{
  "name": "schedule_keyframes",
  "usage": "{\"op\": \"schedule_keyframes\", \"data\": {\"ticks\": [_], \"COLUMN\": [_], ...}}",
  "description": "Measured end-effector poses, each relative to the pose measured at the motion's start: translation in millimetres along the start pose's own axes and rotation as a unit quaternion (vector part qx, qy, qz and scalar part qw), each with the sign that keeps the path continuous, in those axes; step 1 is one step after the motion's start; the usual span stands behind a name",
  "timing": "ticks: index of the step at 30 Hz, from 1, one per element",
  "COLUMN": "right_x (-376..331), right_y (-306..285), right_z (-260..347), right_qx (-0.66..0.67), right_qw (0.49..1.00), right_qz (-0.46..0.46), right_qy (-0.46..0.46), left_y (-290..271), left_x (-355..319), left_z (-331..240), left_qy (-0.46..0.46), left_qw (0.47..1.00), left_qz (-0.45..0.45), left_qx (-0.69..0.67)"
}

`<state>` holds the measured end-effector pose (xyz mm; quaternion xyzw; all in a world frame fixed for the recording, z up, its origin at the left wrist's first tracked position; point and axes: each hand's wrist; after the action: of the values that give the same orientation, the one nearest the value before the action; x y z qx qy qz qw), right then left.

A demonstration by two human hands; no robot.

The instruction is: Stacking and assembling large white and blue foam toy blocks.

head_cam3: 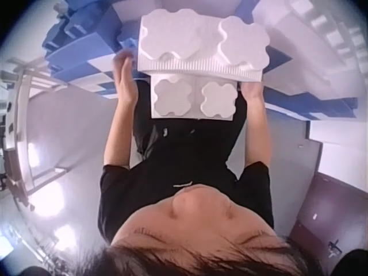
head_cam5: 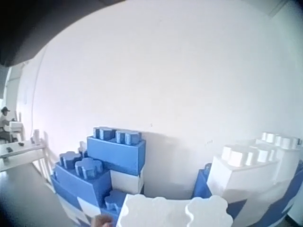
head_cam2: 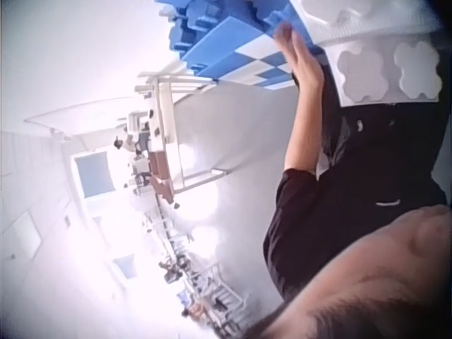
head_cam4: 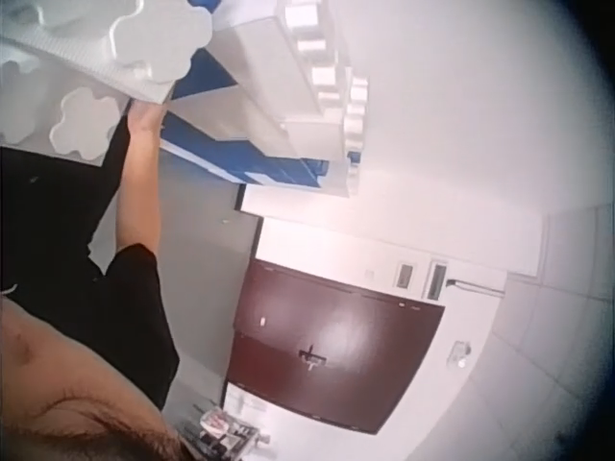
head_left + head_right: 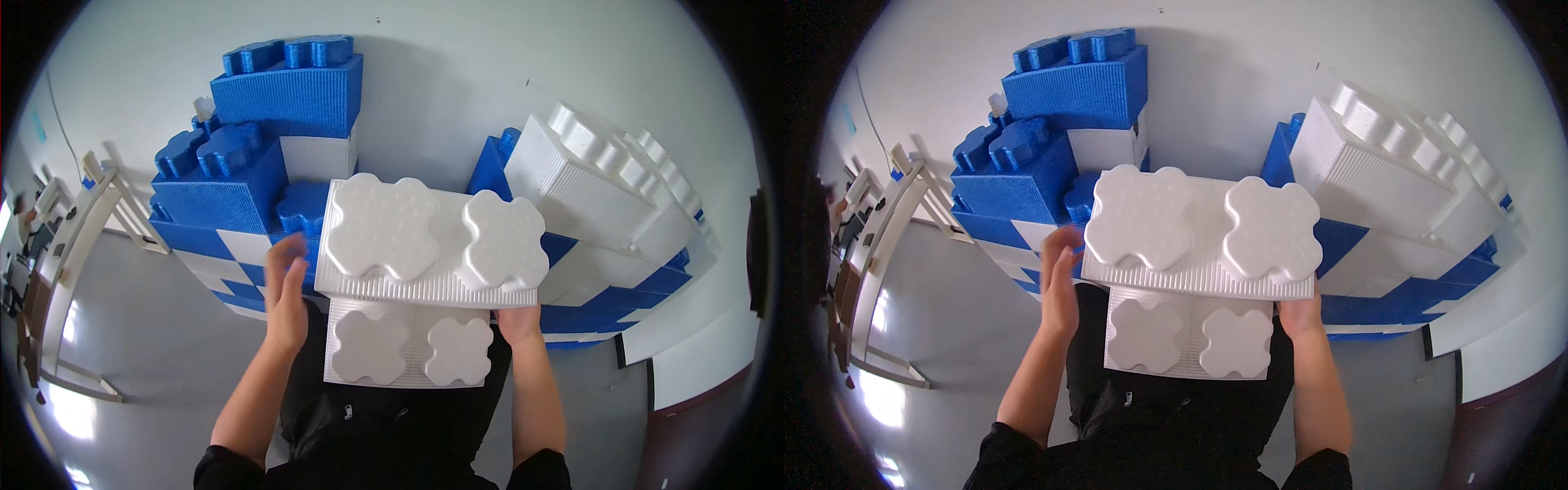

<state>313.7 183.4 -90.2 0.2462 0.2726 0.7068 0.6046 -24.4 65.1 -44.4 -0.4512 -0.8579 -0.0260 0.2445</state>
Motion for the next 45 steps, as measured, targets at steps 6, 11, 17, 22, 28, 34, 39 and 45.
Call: {"op": "schedule_keyframes", "data": {"ticks": [6, 11, 17, 22, 28, 34, 39, 45], "right_x": [3, -12, -12, -15, -14, -19, -22, -25], "right_y": [0, 17, 12, 22, 17, 29, 21, 51], "right_z": [4, 15, 23, 25, 26, 29, 26, 36], "right_qx": [0.001, -0.021, 0.045, -0.009, 0.079, -0.027, 0.069, -0.065], "right_qw": [0.999, 0.999, 0.998, 0.999, 0.997, 0.998, 0.996, 0.996], "right_qz": [0.04, 0.028, 0.044, 0.049, 0.025, 0.044, 0.029, 0.043], "right_qy": [-0.007, -0.017, -0.013, -0.003, -0.009, -0.021, -0.038, -0.039], "left_y": [26, 22, 24, 19, 20, 9, 17, 5], "left_x": [7, 5, 2, 4, 1, 1, 2, 1], "left_z": [0, 3, -13, -5, -32, -9, -37, -5], "left_qy": [-0.208, -0.23, -0.197, -0.193, -0.172, -0.18, -0.157, -0.169], "left_qw": [0.909, 0.903, 0.923, 0.916, 0.931, 0.915, 0.933, 0.915], "left_qz": [0.17, 0.154, 0.151, 0.147, 0.168, 0.18, 0.193, 0.18], "left_qx": [-0.318, -0.329, -0.293, -0.32, -0.277, -0.313, -0.26, -0.318]}}
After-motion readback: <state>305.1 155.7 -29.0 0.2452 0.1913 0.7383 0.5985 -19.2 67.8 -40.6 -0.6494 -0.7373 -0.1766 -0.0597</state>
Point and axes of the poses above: each hand's wrist, its own x-axis towards the middle knuckle, its own y-axis out of the palm, z = x × y, and after that the axes turned 10 degrees about x, right-handed
